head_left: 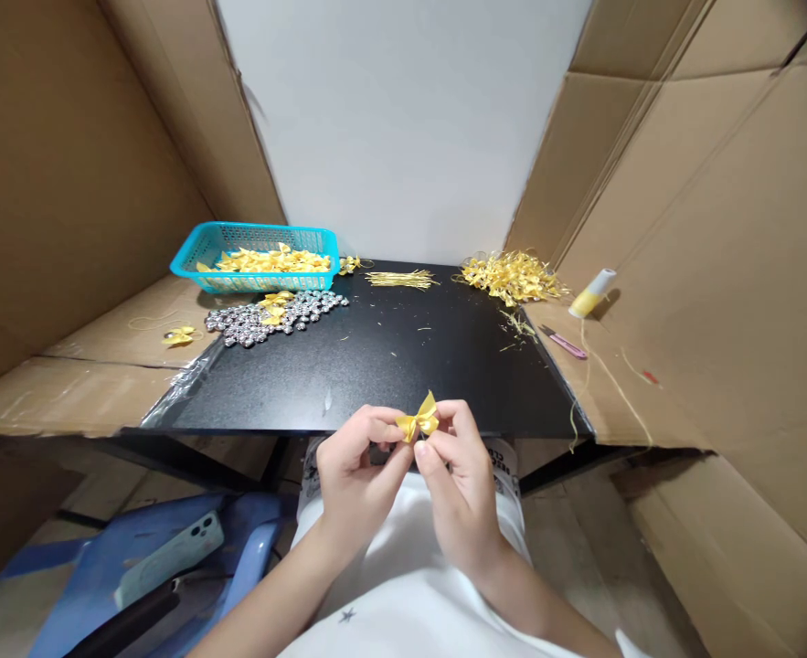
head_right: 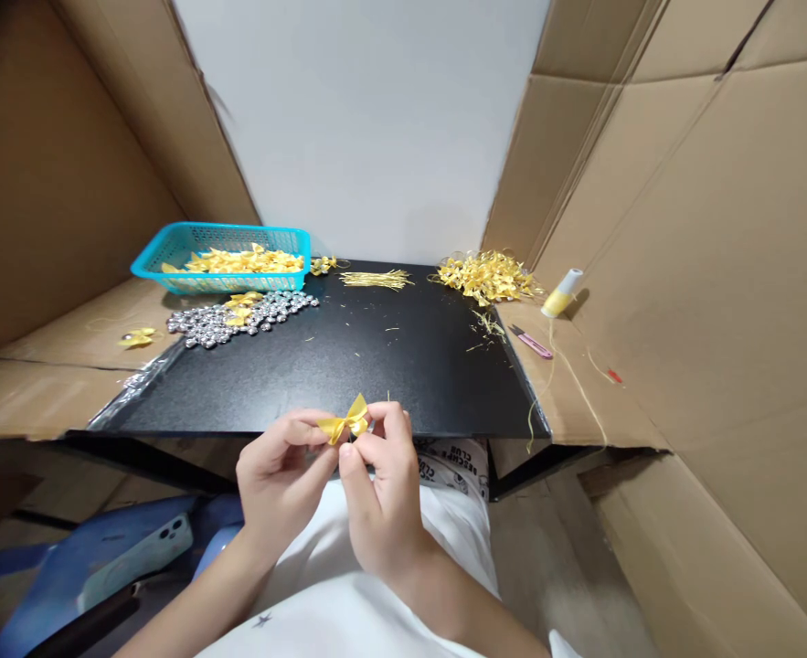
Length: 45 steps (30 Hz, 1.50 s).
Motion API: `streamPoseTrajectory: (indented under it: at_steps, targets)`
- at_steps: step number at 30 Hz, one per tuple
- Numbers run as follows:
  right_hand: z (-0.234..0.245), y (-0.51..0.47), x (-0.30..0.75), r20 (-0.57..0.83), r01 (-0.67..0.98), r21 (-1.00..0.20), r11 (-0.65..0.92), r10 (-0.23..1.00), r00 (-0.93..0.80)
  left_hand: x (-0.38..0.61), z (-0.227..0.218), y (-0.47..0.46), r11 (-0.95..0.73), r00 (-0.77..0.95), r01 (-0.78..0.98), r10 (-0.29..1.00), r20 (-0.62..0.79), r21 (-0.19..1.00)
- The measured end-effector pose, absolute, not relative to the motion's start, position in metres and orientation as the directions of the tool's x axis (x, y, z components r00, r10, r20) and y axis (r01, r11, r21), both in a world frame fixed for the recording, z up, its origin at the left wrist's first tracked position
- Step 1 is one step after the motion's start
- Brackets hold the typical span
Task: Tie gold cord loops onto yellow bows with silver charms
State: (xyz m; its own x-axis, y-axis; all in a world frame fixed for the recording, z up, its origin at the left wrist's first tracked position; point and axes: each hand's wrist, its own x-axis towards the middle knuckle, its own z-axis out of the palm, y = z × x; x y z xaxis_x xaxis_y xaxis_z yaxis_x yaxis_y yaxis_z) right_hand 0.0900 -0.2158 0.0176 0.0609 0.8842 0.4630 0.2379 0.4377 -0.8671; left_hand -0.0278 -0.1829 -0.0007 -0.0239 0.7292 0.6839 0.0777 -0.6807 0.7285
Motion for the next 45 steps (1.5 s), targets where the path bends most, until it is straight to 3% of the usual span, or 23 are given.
streamPoseTrajectory:
  at_steps: [8,11,13,15,17,20,34,45]
  targets:
    - [0.015,-0.215,0.090,0.474,0.281,-0.854,0.438,0.877,0.077,-0.033,-0.001,-0.182,-0.780,0.077,0.181,0.619,0.782,0.600]
    - [0.013,-0.213,0.091,0.472,0.316,-0.844,0.434,0.880,0.050,-0.033,0.002,-0.179,-0.736,0.050,0.087,0.676,0.735,0.671]
    - [0.013,-0.211,0.093,0.479,0.349,-0.827,0.440,0.878,0.027,-0.033,0.008,-0.177,-0.571,0.029,-0.082,0.818,0.575,0.817]
    - [0.014,-0.209,0.095,0.501,0.402,-0.791,0.460,0.866,-0.005,-0.035,0.014,-0.174,-0.264,0.120,-0.294,0.943,0.310,0.918]
    - [0.015,-0.208,0.097,0.534,0.455,-0.742,0.492,0.844,-0.043,-0.040,0.019,-0.170,0.059,0.317,-0.426,0.945,0.087,0.903]
    - [0.015,-0.206,0.101,0.564,0.500,-0.692,0.521,0.822,-0.076,-0.051,0.021,-0.165,0.246,0.463,-0.487,0.886,0.009,0.838]
    - [0.013,-0.203,0.113,0.576,0.511,-0.634,0.580,0.796,-0.187,-0.060,0.030,-0.160,0.211,0.560,-0.287,0.828,-0.015,0.934]
    - [0.011,-0.200,0.110,0.584,0.464,-0.677,0.571,0.801,-0.132,-0.061,0.031,-0.161,0.060,0.521,-0.157,0.853,0.031,0.986]
